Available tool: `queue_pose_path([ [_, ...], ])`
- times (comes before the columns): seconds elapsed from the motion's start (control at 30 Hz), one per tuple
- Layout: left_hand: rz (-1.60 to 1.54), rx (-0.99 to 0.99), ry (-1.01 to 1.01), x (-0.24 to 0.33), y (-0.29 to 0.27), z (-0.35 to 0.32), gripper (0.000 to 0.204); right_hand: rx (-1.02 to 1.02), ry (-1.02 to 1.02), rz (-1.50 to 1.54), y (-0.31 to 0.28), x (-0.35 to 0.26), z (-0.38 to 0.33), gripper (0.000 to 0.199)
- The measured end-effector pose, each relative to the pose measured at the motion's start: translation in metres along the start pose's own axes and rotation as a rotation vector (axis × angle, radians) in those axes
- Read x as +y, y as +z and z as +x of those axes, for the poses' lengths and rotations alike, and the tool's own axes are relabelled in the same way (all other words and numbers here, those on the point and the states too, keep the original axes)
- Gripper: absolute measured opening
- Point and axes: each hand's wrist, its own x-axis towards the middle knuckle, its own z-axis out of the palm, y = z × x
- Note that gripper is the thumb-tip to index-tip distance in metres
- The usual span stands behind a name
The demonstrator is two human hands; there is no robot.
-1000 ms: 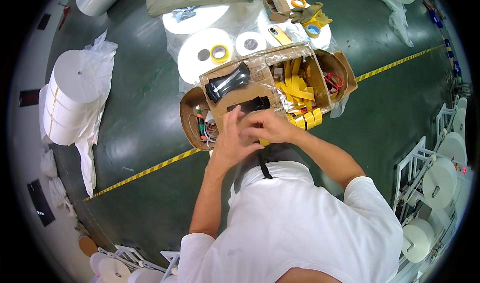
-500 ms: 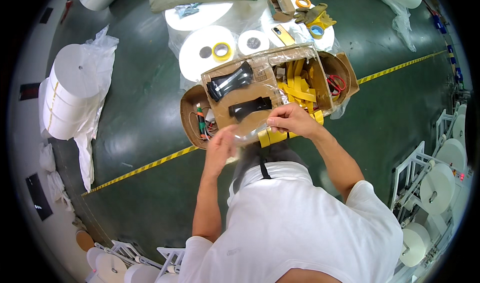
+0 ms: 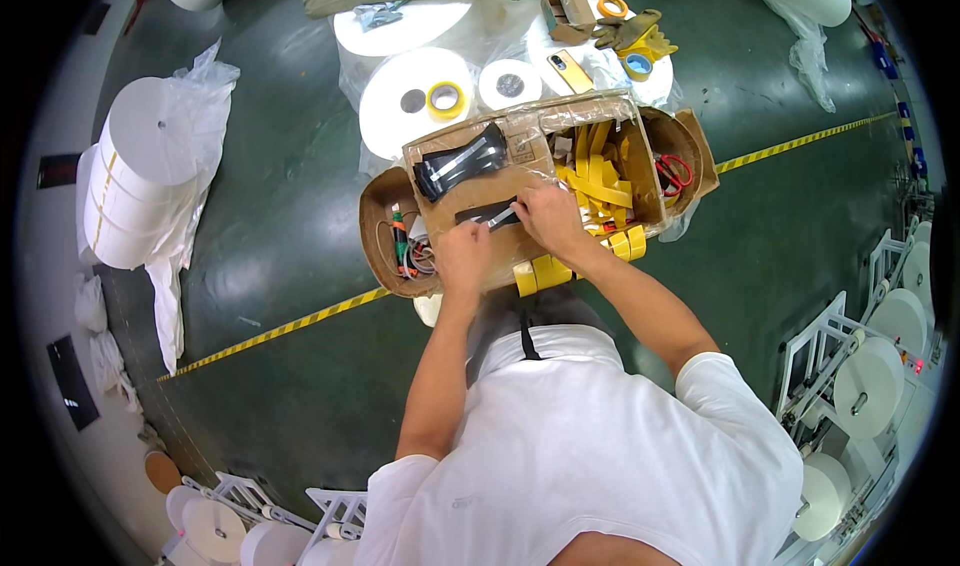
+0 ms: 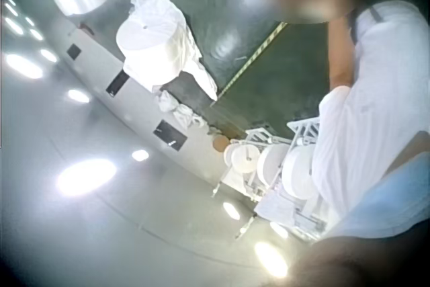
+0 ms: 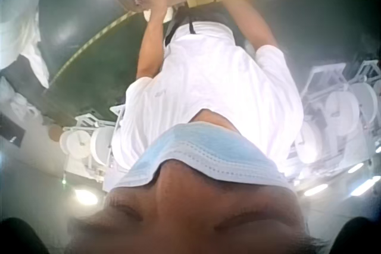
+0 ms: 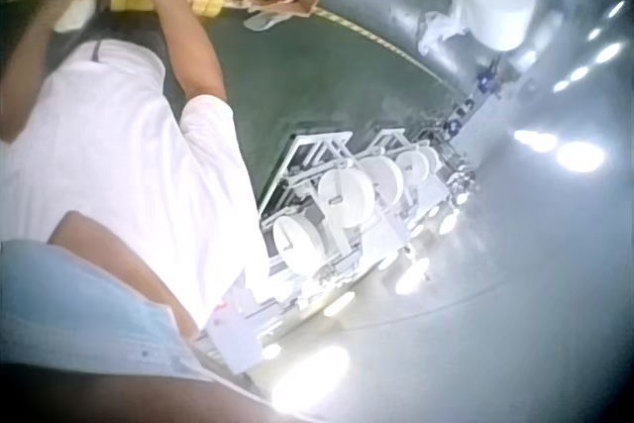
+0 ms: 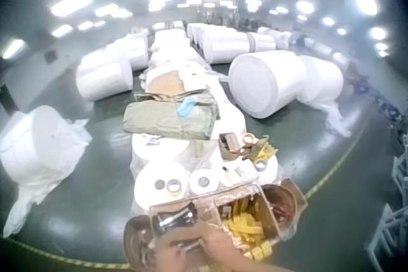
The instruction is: The person uses shears to cut several strips of yellow adhesive tape from a roll and applies them to the edge of a cardboard box.
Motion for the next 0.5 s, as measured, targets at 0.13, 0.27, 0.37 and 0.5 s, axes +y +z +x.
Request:
queue_pose_path([
  [0.13,0.056,0.034,-0.062,-0.006,0.015,0.004,0.034,0.052,0.005,-0.061,0.022,0.005,0.0,0.02],
  [0.27,0.098,0.033,-0.109,-0.005,0.019,0.008,0.034,0.043,0.034,-0.074,0.025,0.004,-0.001,0.019],
  [0.37,0.156,0.058,-0.162,-0.001,0.008,0.004,0.04,0.111,0.043,-0.07,0.012,0.0,-0.005,0.019],
  [0.5,0.046,0.103,-0.236,0.004,-0.045,-0.02,0.05,-0.087,-0.071,0.115,-0.042,-0.014,-0.03,0.018],
])
